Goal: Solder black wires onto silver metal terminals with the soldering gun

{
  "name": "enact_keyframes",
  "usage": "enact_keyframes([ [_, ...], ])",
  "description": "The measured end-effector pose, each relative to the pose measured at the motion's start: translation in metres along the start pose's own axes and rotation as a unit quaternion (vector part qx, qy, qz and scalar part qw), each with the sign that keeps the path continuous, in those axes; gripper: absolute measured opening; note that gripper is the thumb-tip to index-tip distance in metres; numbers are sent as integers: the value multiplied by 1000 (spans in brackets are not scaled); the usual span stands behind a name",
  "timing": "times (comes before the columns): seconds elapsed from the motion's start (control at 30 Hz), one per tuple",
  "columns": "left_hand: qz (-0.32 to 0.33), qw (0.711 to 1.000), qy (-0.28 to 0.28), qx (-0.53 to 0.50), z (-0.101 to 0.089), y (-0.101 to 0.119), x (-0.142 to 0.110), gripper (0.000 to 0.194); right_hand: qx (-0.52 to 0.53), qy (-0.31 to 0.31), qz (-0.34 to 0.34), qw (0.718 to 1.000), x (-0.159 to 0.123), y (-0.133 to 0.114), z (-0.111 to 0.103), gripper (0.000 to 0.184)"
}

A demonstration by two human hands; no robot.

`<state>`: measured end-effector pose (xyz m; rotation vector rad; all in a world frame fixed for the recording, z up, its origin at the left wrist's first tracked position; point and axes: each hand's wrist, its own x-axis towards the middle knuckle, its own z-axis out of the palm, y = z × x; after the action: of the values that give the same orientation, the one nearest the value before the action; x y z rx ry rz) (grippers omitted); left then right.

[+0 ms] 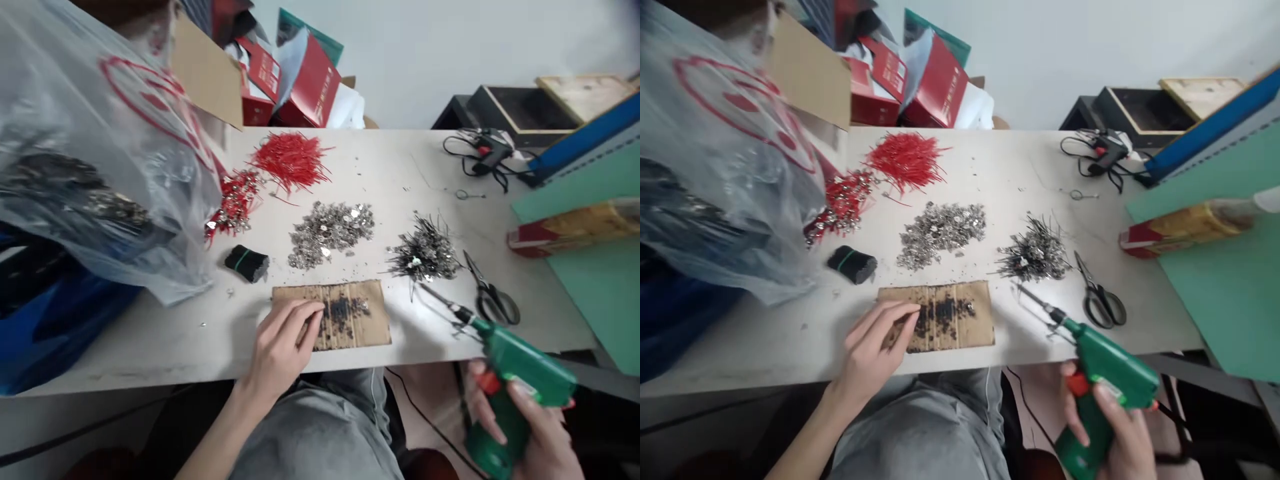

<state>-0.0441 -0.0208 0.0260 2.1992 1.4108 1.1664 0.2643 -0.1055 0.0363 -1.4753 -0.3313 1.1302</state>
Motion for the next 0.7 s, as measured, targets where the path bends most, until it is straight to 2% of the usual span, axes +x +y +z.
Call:
enact_keyframes([
  [0.07, -20, 1000, -17, -9, 10, 0, -5, 26, -22, -7, 102, 994, -31, 7, 7, 32],
  [0.13, -29, 999, -27, -26, 18, 1, -6, 24, -29, 14, 140, 990, -53, 13, 16, 31],
  [0.2, -34, 998, -37, -37, 24, 4, -4, 22, -42, 11, 148, 988, -64, 17, 26, 32],
  [0.37, -43, 998, -42, -13, 36, 12, 6, 20, -80, -9, 149, 985, -66, 18, 38, 33],
  [0.5, -56, 998, -31, -2, 42, 11, 9, 19, -75, 2, 152, 985, -66, 23, 35, 34],
  [0.7, -64, 997, -28, -26, 43, 6, 7, 23, -71, -26, 171, 982, -64, 28, 27, 30],
])
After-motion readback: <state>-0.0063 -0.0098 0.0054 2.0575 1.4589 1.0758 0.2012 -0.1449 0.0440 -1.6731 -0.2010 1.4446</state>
